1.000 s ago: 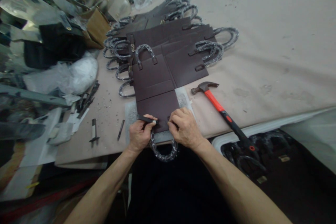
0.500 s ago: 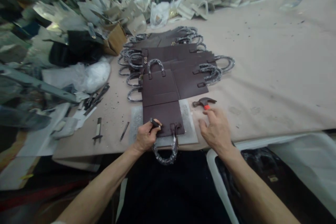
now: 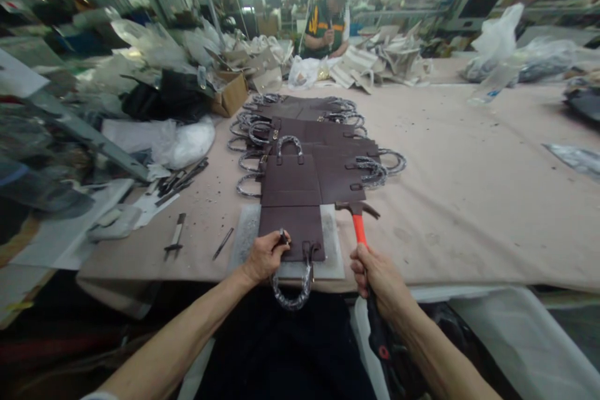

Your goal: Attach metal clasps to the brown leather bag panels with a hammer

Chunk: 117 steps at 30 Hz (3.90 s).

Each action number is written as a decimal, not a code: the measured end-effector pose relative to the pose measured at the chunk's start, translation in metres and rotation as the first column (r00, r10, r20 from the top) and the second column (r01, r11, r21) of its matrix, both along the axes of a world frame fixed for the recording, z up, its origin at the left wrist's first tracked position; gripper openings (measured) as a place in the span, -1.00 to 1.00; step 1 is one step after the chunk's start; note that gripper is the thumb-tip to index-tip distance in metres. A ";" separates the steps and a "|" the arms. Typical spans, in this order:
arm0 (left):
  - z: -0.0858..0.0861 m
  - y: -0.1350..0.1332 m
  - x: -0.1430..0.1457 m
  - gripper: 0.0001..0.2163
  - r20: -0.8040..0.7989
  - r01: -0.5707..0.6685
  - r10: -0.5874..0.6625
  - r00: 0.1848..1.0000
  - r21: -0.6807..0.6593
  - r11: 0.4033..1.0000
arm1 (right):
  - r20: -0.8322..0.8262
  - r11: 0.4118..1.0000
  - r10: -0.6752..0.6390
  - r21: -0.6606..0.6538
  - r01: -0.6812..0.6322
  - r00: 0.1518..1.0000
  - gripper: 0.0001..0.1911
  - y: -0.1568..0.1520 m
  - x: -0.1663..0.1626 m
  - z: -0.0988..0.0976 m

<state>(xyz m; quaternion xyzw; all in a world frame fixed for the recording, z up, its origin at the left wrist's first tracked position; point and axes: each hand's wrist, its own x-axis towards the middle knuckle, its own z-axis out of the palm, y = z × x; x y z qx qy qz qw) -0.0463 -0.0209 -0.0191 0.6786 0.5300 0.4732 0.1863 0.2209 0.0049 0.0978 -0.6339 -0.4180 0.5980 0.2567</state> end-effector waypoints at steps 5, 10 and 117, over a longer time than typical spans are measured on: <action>-0.001 0.000 0.000 -0.86 -0.012 -0.002 0.002 1.000 0.008 1.000 | 0.472 0.683 0.065 0.621 -0.384 0.879 -0.60 -0.014 -0.019 0.052; -0.001 0.000 0.001 -0.86 -0.057 -0.025 0.024 0.998 -0.006 1.000 | 0.856 0.319 0.105 0.454 -0.832 0.507 -0.59 -0.017 -0.025 0.067; 0.025 -0.003 0.008 -0.90 -0.031 -0.143 0.141 0.990 -0.130 0.981 | 0.703 0.422 0.122 0.602 -0.678 0.700 -0.60 0.003 -0.065 -0.094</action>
